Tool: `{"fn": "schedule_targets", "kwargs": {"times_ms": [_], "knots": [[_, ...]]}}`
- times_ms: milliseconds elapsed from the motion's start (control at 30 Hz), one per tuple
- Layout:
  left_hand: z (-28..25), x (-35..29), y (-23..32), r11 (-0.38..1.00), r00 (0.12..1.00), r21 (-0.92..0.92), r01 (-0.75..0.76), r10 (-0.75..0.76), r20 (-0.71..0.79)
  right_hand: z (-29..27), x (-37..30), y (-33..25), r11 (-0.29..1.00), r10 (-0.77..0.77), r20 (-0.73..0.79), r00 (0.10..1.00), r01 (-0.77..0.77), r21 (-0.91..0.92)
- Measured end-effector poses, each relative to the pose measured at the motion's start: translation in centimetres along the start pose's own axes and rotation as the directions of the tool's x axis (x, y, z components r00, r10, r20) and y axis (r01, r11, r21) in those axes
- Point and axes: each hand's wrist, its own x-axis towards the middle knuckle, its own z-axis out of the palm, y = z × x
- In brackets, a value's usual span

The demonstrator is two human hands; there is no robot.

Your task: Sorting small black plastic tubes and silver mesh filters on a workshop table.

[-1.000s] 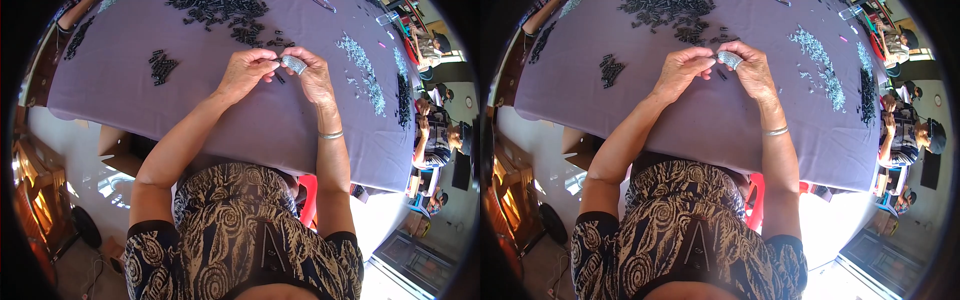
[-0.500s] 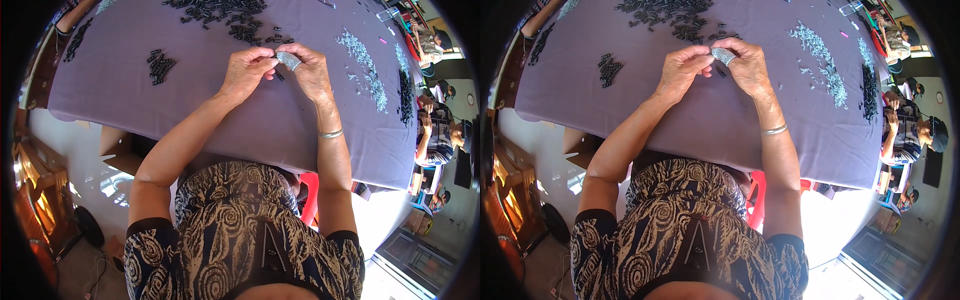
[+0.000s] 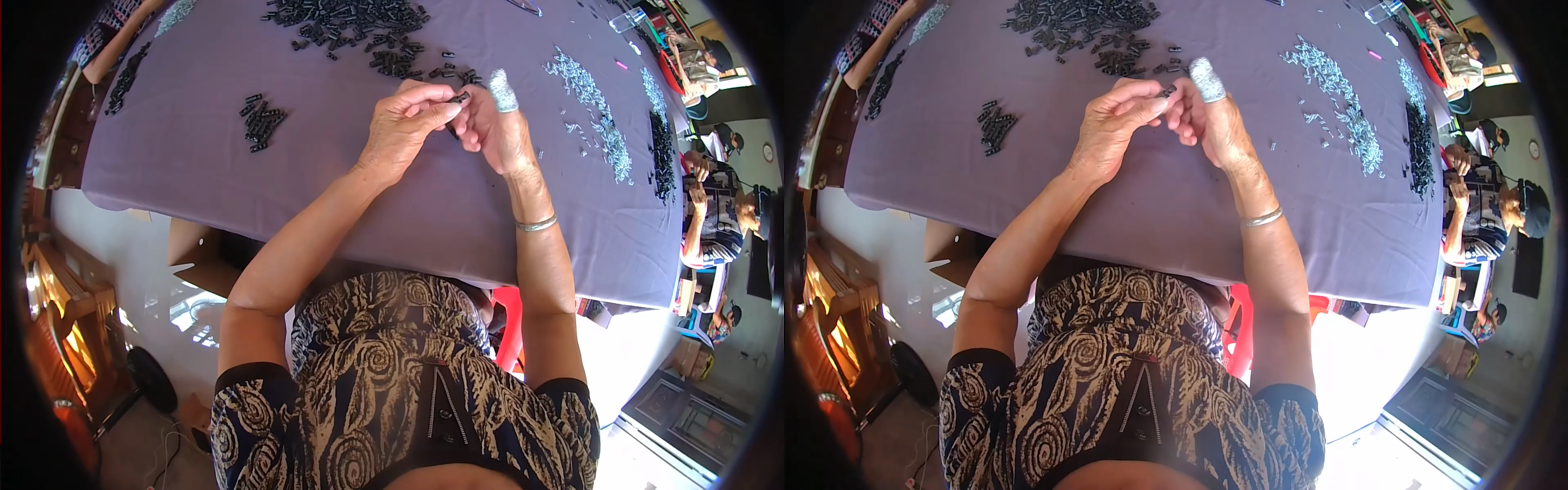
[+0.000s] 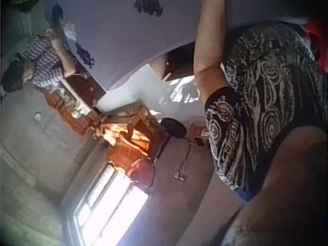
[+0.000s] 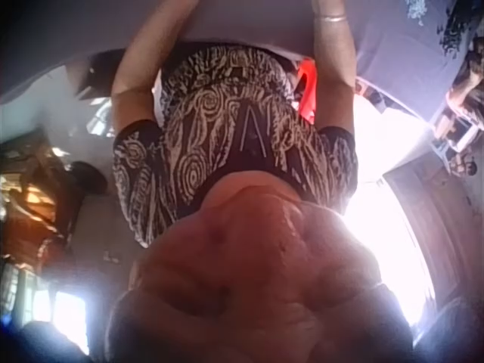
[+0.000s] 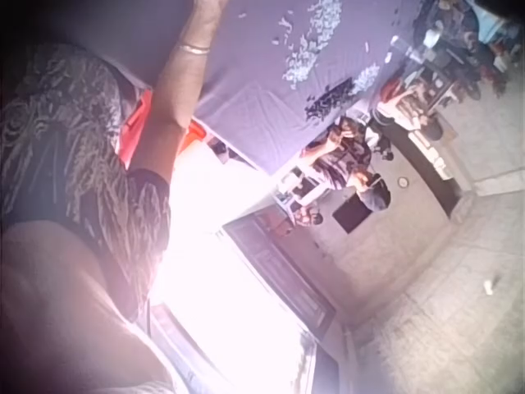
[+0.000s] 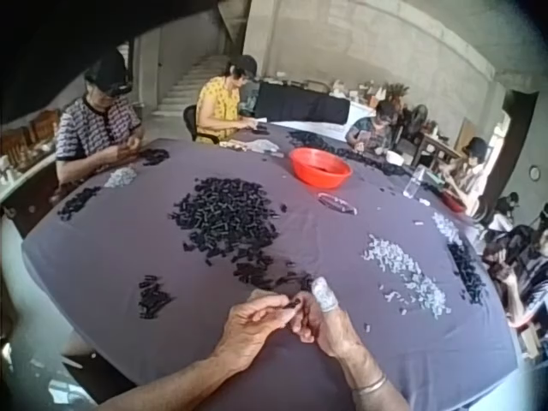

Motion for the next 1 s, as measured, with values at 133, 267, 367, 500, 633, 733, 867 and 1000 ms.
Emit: {"fn": "schedule_targets", "kwargs": {"times_ms": [133, 267, 367, 500, 633, 733, 867, 1000], "knots": [[0.3, 0.0, -0.1, 0.998, 0.998, 0.025, -0.056, 0.056, 0.013, 0.1, 0.0, 1.2, 0.997, 0.060, 0.106, 0.993, -0.065, 0.048], [0.5, -0.2, 0.2, 0.998, 0.998, -0.066, -0.013, 0.018, 0.065, 1.3, -0.6, 0.9, 0.987, 0.057, 0.203, 0.978, -0.086, 0.139], [0.7, -0.3, 0.4, 0.998, 0.995, -0.061, -0.032, 0.038, 0.088, 1.8, -0.5, 1.5, 0.962, 0.070, 0.199, 0.977, -0.119, 0.246], [1.0, -0.7, 1.8, 0.995, 0.987, -0.101, -0.010, 0.026, 0.157, 2.6, -0.8, 2.1, 0.899, 0.121, 0.197, 0.973, -0.191, 0.394], [0.9, -1.0, 2.0, 0.993, 0.985, -0.093, 0.071, -0.056, 0.162, 3.2, -0.9, 2.9, 0.894, 0.140, 0.275, 0.951, -0.241, 0.378], [0.8, -1.1, 1.8, 0.990, 0.991, -0.098, 0.103, -0.093, 0.099, 3.6, -0.8, 3.3, 0.879, 0.140, 0.319, 0.937, -0.266, 0.395], [1.8, -1.4, 1.6, 0.971, 0.993, -0.222, 0.094, -0.108, -0.052, 4.2, -1.0, 3.6, 0.813, 0.180, 0.323, 0.929, -0.325, 0.483], [1.7, -1.5, 1.3, 0.968, 0.991, -0.236, 0.081, -0.105, -0.089, 5.0, -1.5, 3.2, 0.813, 0.224, 0.203, 0.953, -0.298, 0.501]]}}
